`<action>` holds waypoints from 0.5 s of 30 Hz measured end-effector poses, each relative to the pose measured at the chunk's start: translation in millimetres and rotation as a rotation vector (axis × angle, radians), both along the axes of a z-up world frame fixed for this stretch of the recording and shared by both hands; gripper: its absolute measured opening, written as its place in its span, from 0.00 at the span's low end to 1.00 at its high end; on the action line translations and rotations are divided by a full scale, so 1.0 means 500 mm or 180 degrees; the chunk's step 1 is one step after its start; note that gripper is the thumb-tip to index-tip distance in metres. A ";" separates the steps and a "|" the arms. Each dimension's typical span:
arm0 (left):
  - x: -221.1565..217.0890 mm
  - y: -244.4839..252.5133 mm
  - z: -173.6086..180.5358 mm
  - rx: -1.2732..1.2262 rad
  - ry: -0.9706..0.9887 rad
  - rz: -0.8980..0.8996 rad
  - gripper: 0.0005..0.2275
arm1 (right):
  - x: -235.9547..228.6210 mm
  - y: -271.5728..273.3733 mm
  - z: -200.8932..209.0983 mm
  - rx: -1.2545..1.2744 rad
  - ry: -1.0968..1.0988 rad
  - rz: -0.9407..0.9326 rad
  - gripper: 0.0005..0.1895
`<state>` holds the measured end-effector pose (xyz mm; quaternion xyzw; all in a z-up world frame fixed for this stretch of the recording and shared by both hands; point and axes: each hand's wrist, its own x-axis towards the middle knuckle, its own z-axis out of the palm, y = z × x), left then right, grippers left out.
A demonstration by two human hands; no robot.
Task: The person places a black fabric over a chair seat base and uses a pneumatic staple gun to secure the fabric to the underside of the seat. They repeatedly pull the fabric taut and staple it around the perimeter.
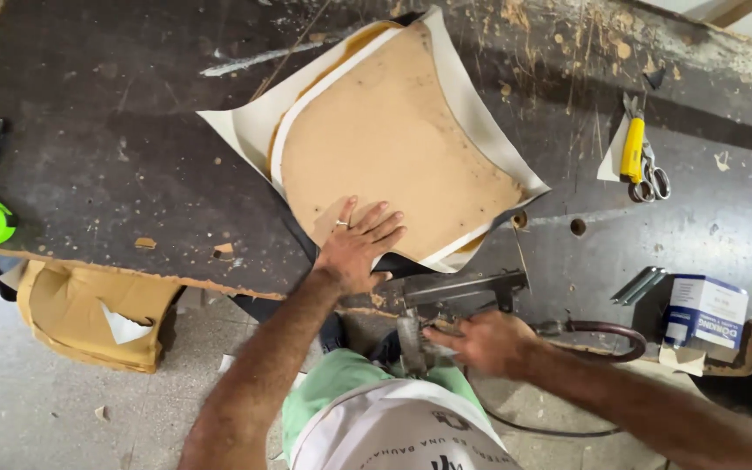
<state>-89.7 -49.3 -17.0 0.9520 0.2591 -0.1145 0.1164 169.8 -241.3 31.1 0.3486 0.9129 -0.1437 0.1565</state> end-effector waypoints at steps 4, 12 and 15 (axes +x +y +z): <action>-0.009 -0.007 -0.030 0.0091 -0.0760 0.0341 0.39 | -0.025 0.049 -0.017 -0.0672 -0.0631 -0.0219 0.38; -0.007 -0.011 -0.013 0.0009 -0.0573 0.0366 0.38 | -0.021 0.029 -0.083 -0.0614 -0.0743 -0.0490 0.41; -0.004 -0.006 -0.011 -0.0056 -0.0534 0.0349 0.38 | -0.013 0.016 -0.100 -0.0566 -0.1029 -0.0602 0.42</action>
